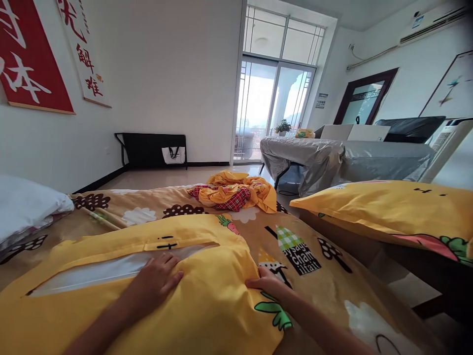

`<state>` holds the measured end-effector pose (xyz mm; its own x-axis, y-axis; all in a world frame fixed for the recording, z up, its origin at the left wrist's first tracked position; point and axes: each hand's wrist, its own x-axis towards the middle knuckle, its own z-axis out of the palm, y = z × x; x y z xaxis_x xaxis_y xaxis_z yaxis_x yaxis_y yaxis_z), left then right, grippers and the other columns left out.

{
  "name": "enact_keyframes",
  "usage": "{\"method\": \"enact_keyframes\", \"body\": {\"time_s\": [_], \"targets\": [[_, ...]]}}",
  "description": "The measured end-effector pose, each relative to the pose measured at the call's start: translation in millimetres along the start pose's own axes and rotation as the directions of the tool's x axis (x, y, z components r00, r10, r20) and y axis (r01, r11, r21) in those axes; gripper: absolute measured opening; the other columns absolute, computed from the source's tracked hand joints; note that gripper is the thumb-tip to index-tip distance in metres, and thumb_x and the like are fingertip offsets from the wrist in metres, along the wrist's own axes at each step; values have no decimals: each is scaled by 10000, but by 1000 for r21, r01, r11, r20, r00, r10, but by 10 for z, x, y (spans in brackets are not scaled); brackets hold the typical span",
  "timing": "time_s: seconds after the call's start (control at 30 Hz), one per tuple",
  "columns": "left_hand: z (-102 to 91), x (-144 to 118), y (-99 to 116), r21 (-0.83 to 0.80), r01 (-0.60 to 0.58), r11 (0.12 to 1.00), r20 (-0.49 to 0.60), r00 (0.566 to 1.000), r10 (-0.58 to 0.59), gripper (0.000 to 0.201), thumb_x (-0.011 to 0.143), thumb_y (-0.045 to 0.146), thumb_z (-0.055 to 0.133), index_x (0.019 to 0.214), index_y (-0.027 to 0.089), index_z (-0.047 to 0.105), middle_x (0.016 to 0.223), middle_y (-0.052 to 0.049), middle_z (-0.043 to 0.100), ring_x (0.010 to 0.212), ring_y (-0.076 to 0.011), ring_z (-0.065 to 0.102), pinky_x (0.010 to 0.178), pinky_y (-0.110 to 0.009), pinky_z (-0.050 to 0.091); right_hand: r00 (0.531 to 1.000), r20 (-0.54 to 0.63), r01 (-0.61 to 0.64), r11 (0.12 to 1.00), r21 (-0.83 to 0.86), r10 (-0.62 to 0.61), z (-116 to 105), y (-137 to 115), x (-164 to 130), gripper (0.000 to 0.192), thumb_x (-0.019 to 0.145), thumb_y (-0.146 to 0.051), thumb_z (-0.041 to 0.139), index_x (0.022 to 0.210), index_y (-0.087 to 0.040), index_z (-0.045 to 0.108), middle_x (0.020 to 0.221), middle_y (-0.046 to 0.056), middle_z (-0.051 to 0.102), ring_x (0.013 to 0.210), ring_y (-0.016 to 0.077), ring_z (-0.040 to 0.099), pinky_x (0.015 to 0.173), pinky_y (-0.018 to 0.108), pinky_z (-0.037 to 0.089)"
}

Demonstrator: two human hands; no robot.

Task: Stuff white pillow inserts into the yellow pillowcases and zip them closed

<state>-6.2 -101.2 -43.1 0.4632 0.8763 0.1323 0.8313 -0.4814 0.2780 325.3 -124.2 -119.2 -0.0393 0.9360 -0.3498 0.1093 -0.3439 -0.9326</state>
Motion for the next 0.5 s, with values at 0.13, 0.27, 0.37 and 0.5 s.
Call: {"method": "enact_keyframes", "body": {"time_s": [0.13, 0.27, 0.37, 0.5], "targets": [[-12, 4, -30, -34, -13, 999, -12, 1000, 13, 350, 913, 431, 391, 1031, 213, 637, 1114, -84, 624, 1062, -247, 556, 947, -390, 417, 999, 9, -42, 997, 60, 41, -136, 32, -103, 409, 534, -322, 747, 888, -193, 589, 909, 43, 652, 757, 180, 654, 640, 277, 527], [-9, 14, -78, -102, -9, 995, -50, 999, 4, 374, 907, 456, 402, 1085, 218, 629, 1138, -82, 632, 1081, -242, 560, 962, -378, 424, 989, -3, -147, 986, 81, 148, -241, 140, -277, 460, 511, -279, 750, 931, -186, 585, 904, 46, 644, 762, 186, 658, 647, 292, 532], [3, 19, -107, -165, 32, 986, -105, 993, -50, 425, 901, 494, 388, 1112, 202, 614, 1148, -92, 637, 1089, -244, 567, 957, -366, 435, 982, -52, -175, 977, 125, 183, -235, 153, -423, 492, 480, -280, 760, 932, -194, 585, 854, 37, 652, 719, 200, 650, 622, 309, 533], [-50, 6, -108, -180, 75, 981, -184, 977, -108, 459, 884, 521, 357, 1018, 178, 629, 1074, -108, 663, 1027, -255, 596, 904, -355, 455, 993, -48, -94, 977, 193, 105, -223, 81, -524, 503, 449, -307, 790, 910, -198, 621, 877, 49, 680, 800, 243, 659, 690, 324, 540]]}}
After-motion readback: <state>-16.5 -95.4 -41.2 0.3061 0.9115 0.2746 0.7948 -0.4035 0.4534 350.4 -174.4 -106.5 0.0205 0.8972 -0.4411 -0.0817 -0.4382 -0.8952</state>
